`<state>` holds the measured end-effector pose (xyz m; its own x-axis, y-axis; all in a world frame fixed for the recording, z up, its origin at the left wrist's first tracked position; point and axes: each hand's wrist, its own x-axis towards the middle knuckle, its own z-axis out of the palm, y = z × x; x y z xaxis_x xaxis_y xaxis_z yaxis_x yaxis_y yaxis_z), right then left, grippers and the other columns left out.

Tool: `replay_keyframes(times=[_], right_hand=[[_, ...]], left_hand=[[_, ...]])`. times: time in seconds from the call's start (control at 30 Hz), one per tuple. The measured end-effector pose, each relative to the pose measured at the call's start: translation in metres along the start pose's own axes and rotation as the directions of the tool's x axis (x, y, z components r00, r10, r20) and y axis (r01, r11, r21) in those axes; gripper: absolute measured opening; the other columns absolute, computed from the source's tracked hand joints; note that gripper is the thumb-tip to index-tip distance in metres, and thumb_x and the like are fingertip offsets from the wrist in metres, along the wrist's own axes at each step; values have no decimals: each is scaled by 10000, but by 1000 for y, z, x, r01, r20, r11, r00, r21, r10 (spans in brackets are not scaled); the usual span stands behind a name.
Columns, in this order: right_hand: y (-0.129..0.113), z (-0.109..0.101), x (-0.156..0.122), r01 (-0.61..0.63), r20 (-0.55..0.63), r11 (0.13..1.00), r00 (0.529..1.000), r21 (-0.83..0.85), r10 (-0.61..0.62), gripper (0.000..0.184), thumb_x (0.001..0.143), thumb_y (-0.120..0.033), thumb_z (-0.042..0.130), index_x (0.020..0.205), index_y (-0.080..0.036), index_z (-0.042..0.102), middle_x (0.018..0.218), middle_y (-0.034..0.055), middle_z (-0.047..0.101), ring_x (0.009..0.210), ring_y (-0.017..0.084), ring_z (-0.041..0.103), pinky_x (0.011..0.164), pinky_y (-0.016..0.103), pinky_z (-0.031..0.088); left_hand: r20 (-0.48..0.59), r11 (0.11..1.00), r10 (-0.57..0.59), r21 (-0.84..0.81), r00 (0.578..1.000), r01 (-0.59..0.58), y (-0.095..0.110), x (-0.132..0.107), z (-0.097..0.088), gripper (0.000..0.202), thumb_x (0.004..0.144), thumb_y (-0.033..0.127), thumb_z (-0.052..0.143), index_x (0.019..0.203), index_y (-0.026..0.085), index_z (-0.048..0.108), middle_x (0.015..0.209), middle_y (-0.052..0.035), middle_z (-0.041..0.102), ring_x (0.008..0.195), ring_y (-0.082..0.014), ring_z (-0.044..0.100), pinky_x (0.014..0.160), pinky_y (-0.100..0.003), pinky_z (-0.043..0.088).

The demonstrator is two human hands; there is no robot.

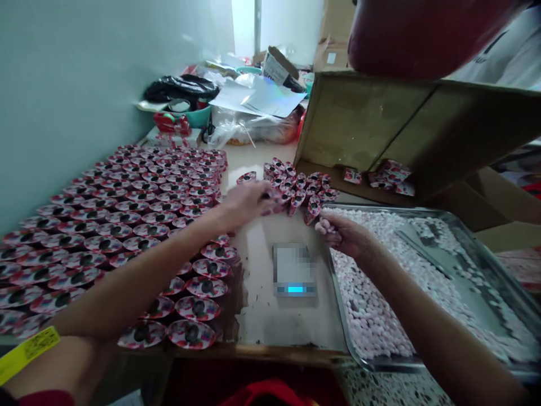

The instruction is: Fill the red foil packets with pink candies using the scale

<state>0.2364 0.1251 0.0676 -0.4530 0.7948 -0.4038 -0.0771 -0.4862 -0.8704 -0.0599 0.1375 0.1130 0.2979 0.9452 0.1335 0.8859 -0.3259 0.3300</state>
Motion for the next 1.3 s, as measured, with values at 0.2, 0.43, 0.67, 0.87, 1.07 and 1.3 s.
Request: replay_keyframes(times=[0.2, 0.43, 0.67, 0.87, 1.07, 1.3], right_hand=[[-33, 54, 91, 356, 11, 677, 889, -644, -458, 288, 945, -462, 692, 955, -175, 719, 725, 0, 639, 583, 130, 495, 544, 245, 353], [-81, 118, 204, 225, 350, -365, 878, -903, -326, 347, 1061, -302, 526, 1333, -252, 735, 1226, 142, 784, 1086, 280, 732, 848, 334, 478], [-76, 135, 237, 276, 389, -497, 911, -823, -138, 307, 999, -124, 534, 1153, -132, 799, 1099, 236, 793, 1051, 340, 756, 807, 364, 489], [-99, 138, 168, 244, 438, -548, 862, -800, -256, 356, 1013, -56, 470, 1237, -170, 722, 1088, 207, 795, 960, 325, 756, 764, 366, 446], [-73, 119, 13, 103, 235, -431, 935, -897, -266, 144, 985, -102, 588, 998, -201, 691, 748, 107, 730, 646, 234, 653, 599, 327, 285], [25, 89, -52, 56, 109, -377, 987, -925, -120, 206, 992, -38, 504, 988, -195, 637, 873, 97, 765, 714, 226, 712, 540, 342, 212]], left_hand=[[-160, 935, -301, 142, 940, 324, -106, 90, -56, 433, 992, 331, 678, 1359, 102, 658, 1292, -162, 729, 1180, -264, 650, 1046, -400, 485], [-130, 929, -340, 106, 931, 354, -164, 132, -23, 330, 968, 348, 718, 1254, 184, 708, 1239, -118, 742, 1167, -252, 674, 1024, -383, 529], [-108, 960, -273, 37, 956, 278, -175, 122, -6, 406, 904, 359, 704, 1263, 171, 729, 1154, -121, 765, 1089, -278, 690, 959, -362, 517], [-91, 968, -245, 27, 965, 248, -169, 108, -11, 415, 903, 350, 656, 1266, 160, 724, 1182, -120, 761, 1082, -272, 683, 944, -335, 511], [269, 999, 39, -10, 962, -38, -159, 78, 9, 468, 853, 362, 659, 1292, 221, 735, 1068, -38, 795, 978, -217, 712, 888, -252, 511], [326, 995, 104, -46, 940, -94, -155, 49, 11, 492, 905, 373, 584, 1365, 242, 701, 1277, -62, 774, 1123, -235, 713, 1015, -273, 511]])
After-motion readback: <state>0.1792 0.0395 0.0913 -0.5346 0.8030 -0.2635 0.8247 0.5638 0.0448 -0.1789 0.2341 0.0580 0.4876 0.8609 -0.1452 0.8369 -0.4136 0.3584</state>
